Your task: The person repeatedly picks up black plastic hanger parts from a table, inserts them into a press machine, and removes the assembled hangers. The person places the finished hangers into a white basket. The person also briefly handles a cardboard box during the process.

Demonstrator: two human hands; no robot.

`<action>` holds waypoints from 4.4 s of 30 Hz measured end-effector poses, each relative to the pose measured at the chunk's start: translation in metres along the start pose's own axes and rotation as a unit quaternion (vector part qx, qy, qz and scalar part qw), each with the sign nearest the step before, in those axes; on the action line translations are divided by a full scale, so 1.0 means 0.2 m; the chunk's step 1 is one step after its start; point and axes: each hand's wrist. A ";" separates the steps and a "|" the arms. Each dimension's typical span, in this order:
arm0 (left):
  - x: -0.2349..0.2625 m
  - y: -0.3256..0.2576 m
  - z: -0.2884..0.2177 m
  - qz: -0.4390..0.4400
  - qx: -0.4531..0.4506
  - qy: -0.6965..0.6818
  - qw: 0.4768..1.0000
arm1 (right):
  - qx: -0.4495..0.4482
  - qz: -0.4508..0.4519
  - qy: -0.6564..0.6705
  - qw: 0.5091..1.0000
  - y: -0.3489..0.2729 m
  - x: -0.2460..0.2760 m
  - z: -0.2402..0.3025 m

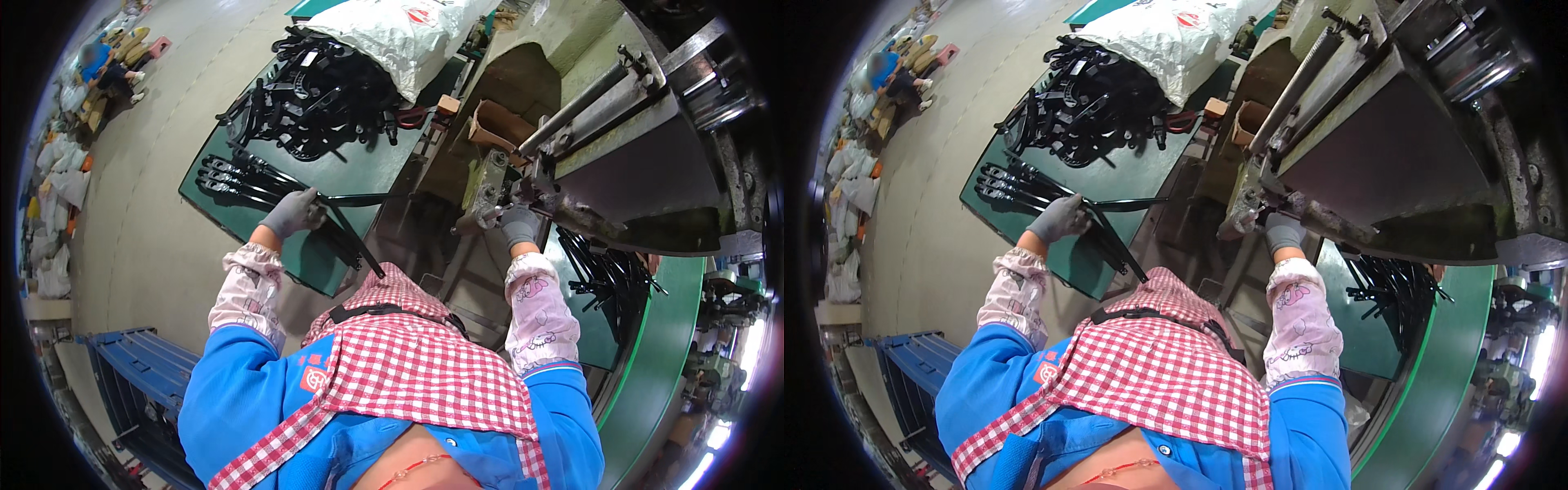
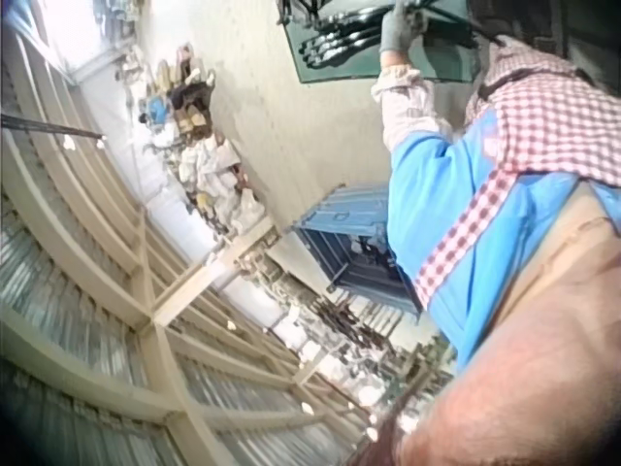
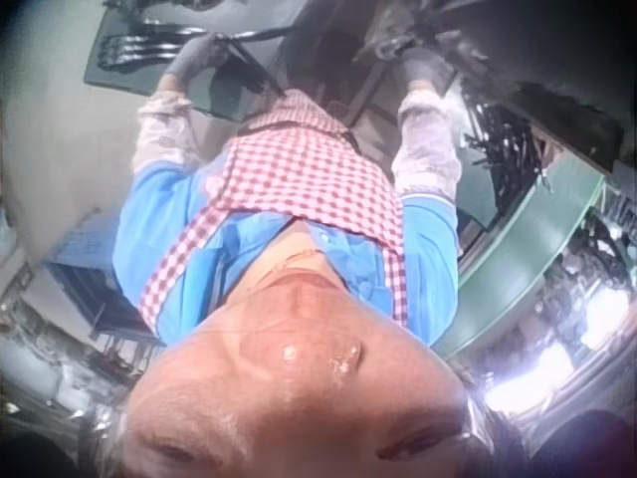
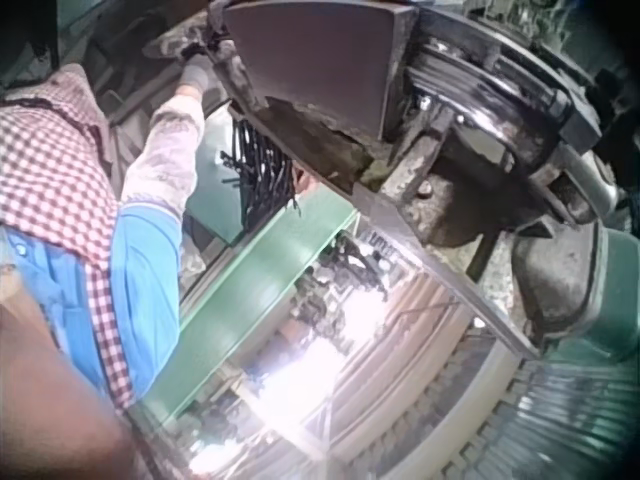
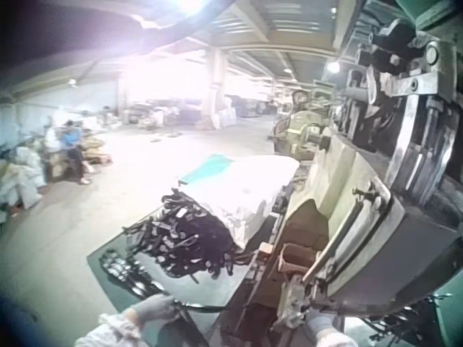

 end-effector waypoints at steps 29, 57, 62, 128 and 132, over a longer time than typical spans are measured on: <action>-0.28 1.02 -0.35 -0.129 -0.374 0.584 0.709 | 0.403 -0.097 0.316 0.853 -0.62 0.36 0.01; -2.05 -0.61 0.47 0.276 -0.132 0.442 0.843 | 0.337 0.001 0.481 0.810 -0.84 0.14 -0.96; -2.11 -0.61 0.46 0.232 -0.126 0.457 0.849 | 0.158 -0.209 0.222 0.939 -0.14 -0.02 -1.70; -1.42 -0.24 -0.70 0.132 -0.523 0.758 0.366 | 0.443 -0.397 -0.075 0.800 -0.76 0.76 -0.15; -1.40 -0.19 -0.71 0.161 -0.526 0.761 0.344 | 0.350 -0.038 -0.069 0.934 -0.67 0.75 -0.14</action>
Point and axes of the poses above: each hand's wrist, its own y-axis towards the middle knuckle, its own x-axis out of the back of the hand, z = x × y, and after that the axes turned 8 degrees about z, right-handed
